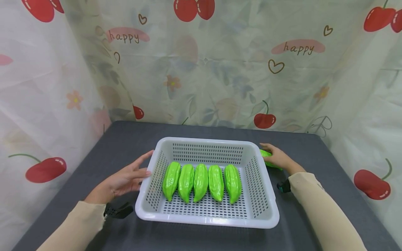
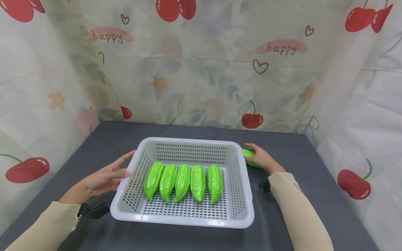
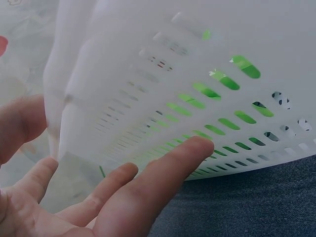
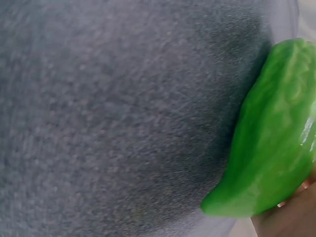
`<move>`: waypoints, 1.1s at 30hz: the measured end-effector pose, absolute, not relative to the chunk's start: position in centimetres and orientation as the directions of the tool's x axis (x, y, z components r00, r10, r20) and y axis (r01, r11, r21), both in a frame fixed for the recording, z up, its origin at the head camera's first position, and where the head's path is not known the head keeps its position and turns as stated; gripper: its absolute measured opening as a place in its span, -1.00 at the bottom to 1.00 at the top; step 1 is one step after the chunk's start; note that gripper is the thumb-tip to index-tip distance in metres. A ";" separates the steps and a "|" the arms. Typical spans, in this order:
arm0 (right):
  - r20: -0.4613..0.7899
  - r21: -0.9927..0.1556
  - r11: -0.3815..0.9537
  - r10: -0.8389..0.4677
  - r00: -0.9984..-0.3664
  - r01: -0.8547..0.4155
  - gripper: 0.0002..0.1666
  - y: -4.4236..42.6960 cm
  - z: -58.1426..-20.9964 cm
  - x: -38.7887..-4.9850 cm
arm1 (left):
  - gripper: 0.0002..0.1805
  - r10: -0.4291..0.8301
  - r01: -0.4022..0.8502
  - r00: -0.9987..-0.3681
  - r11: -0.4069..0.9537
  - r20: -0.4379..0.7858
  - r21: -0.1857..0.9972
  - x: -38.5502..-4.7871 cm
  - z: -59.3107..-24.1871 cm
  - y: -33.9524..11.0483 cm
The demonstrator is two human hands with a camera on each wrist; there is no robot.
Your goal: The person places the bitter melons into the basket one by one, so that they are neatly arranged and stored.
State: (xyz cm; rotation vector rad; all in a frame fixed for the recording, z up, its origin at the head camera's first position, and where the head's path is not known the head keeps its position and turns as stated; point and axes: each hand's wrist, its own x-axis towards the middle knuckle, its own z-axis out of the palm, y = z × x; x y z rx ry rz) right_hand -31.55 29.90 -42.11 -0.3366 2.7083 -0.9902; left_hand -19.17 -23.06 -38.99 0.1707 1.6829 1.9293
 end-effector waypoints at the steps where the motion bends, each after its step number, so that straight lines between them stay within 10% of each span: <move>1: -0.145 -0.645 0.753 -0.292 -0.945 -0.134 -0.02 29.9 -42.2 -31.6 | -0.04 0.485 -0.333 -0.832 -0.049 -0.269 0.942 -19.2 -39.0 -23.0; 33: -0.108 -0.566 0.810 -0.256 -0.961 -0.153 -0.23 31.5 -41.0 -31.0 | -0.05 0.464 -0.334 -0.841 -0.042 -0.278 0.942 -19.2 -39.3 -23.1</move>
